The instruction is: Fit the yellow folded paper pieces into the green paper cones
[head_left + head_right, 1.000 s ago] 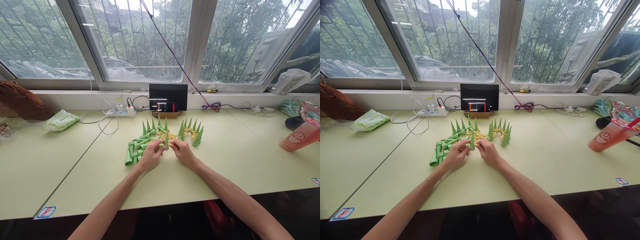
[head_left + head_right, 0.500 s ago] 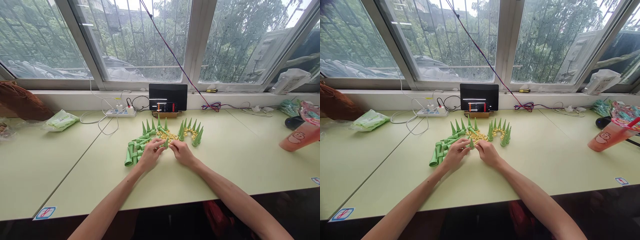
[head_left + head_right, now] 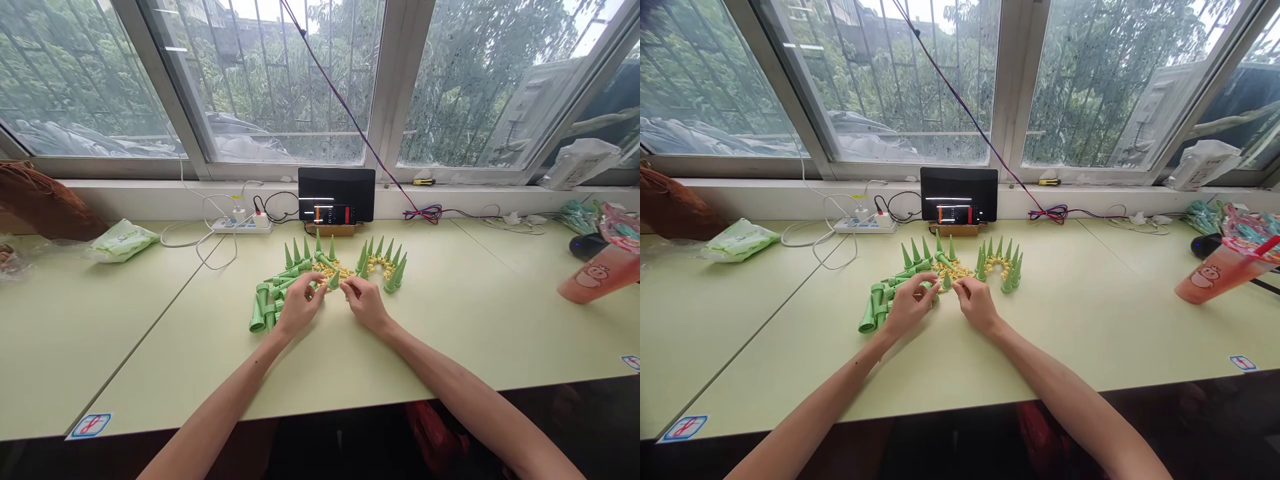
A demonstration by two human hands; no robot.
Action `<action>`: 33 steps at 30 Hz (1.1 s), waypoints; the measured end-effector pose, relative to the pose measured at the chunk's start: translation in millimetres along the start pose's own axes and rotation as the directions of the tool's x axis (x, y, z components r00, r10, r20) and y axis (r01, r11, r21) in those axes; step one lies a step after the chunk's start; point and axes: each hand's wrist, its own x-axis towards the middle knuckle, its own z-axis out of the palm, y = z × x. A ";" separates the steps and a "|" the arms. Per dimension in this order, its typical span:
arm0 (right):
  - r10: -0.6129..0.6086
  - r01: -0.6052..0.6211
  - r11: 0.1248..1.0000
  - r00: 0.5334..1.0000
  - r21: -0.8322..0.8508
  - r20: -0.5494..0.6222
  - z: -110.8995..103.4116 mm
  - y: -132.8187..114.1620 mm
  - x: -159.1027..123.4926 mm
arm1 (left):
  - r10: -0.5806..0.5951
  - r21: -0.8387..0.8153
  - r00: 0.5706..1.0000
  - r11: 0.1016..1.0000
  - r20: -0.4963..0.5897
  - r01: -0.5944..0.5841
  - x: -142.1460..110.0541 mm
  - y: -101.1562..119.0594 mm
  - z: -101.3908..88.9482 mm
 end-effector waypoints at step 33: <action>-0.195 0.198 0.980 0.978 -0.027 0.079 -2.0 5.1 0.1 | -0.092 -0.020 0.958 0.995 0.273 0.101 0.1 6.4 -5.4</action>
